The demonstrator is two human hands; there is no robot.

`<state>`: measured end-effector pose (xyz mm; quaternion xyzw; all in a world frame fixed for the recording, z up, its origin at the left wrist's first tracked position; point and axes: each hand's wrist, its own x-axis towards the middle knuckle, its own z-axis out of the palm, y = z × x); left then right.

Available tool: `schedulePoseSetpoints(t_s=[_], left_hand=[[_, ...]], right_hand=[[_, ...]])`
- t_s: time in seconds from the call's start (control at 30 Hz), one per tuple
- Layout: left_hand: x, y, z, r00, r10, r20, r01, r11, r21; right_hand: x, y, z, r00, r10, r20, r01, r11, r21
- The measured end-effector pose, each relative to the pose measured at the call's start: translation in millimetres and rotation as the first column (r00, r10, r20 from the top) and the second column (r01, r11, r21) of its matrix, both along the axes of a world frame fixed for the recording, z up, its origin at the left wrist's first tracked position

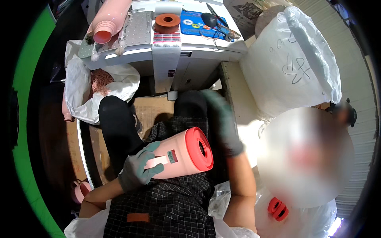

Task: The person sits on the floor and repeatedly picks up pink plastic containers, applies a printed label to the side of each container, and places the labeled container into a large white plastic bag. The person also handles red plastic rings, placing them into the bag alongside the containers.

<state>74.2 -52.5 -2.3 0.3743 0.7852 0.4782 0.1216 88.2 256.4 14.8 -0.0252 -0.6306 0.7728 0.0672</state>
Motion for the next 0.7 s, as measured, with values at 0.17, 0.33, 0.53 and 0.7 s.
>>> schedulePoseSetpoints(t_s=[0.17, 0.33, 0.53, 0.7], left_hand=[[-1.8, 2.5, -4.2, 1.000, -0.027, 0.003, 0.027, 0.998, -0.058], [-9.5, 21.9, 9.3, 0.988, -0.023, 0.156, 0.039, 0.994, -0.101], [-26.2, 31.7, 32.5, 0.945, 0.245, -0.215, -0.157, 0.921, 0.357], [-61.3, 11.4, 17.5, 0.959, 0.213, -0.185, -0.167, 0.958, 0.235]], right_hand=[[11.4, -12.6, -9.1, 0.995, -0.037, -0.094, 0.078, 0.873, 0.481], [104.3, -26.9, -1.8, 0.989, -0.124, -0.078, 0.142, 0.675, 0.724], [157.4, 2.7, -23.1, 0.650, -0.748, -0.131, 0.693, 0.515, 0.505], [221.4, 114.3, -54.9, 0.443, -0.838, -0.318, 0.564, -0.014, 0.826]])
